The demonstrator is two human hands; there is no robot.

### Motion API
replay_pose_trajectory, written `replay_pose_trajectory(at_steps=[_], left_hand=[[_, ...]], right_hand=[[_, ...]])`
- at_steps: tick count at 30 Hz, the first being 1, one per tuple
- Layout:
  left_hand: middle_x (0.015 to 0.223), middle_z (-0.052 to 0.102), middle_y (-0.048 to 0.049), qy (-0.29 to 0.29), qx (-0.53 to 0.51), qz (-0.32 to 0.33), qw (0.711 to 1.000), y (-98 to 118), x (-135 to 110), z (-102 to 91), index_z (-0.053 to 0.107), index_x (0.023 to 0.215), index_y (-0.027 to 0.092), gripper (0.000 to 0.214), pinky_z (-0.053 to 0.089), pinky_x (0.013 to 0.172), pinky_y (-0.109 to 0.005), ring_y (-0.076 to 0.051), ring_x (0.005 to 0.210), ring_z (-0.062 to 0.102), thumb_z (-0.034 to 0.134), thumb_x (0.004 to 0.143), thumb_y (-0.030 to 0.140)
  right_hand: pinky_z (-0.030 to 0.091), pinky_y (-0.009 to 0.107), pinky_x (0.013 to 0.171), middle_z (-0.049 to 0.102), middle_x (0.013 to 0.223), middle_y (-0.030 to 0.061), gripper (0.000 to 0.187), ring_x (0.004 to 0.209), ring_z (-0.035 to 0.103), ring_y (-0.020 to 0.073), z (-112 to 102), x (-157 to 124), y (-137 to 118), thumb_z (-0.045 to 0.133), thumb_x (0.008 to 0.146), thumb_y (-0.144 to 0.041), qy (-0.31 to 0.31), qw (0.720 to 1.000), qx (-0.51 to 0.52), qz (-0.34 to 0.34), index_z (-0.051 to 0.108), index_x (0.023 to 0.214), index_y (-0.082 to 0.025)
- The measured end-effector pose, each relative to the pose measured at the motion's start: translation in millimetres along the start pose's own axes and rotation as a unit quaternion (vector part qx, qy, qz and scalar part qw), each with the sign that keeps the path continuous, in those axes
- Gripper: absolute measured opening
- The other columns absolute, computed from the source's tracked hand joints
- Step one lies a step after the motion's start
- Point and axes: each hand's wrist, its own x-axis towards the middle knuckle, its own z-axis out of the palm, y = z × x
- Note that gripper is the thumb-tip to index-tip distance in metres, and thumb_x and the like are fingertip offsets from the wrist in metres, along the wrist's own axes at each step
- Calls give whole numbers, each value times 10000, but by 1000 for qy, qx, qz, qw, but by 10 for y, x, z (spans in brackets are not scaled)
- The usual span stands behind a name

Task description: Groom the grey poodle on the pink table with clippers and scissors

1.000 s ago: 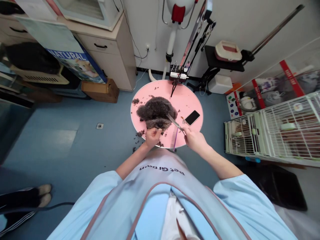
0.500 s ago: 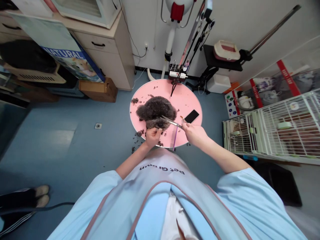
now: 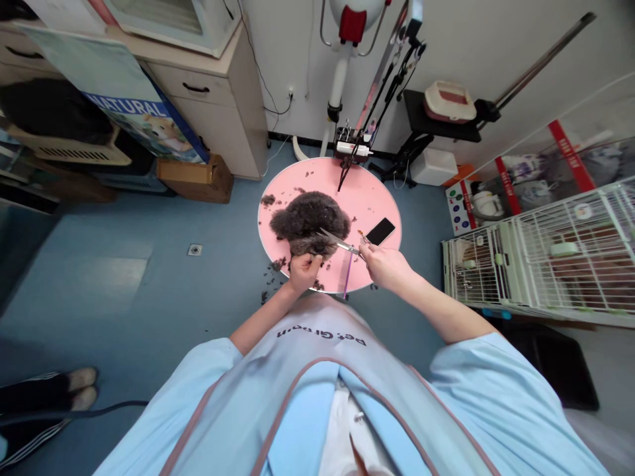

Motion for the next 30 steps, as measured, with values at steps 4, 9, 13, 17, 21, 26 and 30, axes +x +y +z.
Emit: replay_pose_trajectory(at_steps=[4,9,13,17,21,26,30], left_hand=[[408,259,46,-3,4,11,1000,1,-3,0,269,441,189,582,182,414,-246,-65,416,233,635,800,465],[409,269,44,-5,0,21,1000,29,1,-4,274,444,193,573,194,403,-242,-69,410,250,622,811,462],[395,285,44,2,-3,2,1000,-9,-8,-8,292,426,192,575,222,403,-239,-69,404,275,655,783,462],[432,469,9,3,-57,-79,995,-140,-30,-1,466,448,180,471,351,443,-234,-102,439,447,697,738,469],[605,663,-45,19,-148,-183,972,-238,-24,24,662,609,150,350,483,580,-266,-153,581,602,709,694,485],[594,651,-14,87,-186,-203,957,-233,18,16,615,565,157,273,477,611,-229,-119,586,588,716,682,382],[571,621,3,102,-190,-200,956,-256,7,-8,551,546,167,282,445,592,-225,-112,568,554,698,699,352]], right_hand=[[471,305,804,681,993,159,310,930,645,235,18,-2,21,396,869,-39,-3,1000,9,-3,557,1128,-100],[469,309,815,674,1030,153,330,953,641,239,60,-35,13,427,867,-69,10,1000,14,-9,541,1173,-116],[475,301,794,678,1038,157,332,953,644,234,80,-39,34,406,865,-48,11,1000,27,3,555,1155,-112],[498,301,785,679,1080,129,382,972,643,214,357,112,169,488,821,-81,98,969,221,51,541,1193,-156],[528,286,679,690,828,53,258,764,663,174,944,347,200,659,670,-178,39,700,696,152,554,906,-170],[541,283,657,638,740,-13,369,651,636,127,1438,405,12,745,564,-306,28,646,751,136,492,811,-199],[488,267,533,529,569,-55,341,480,507,92,1368,325,-15,720,657,-448,77,676,722,129,495,716,-199]])
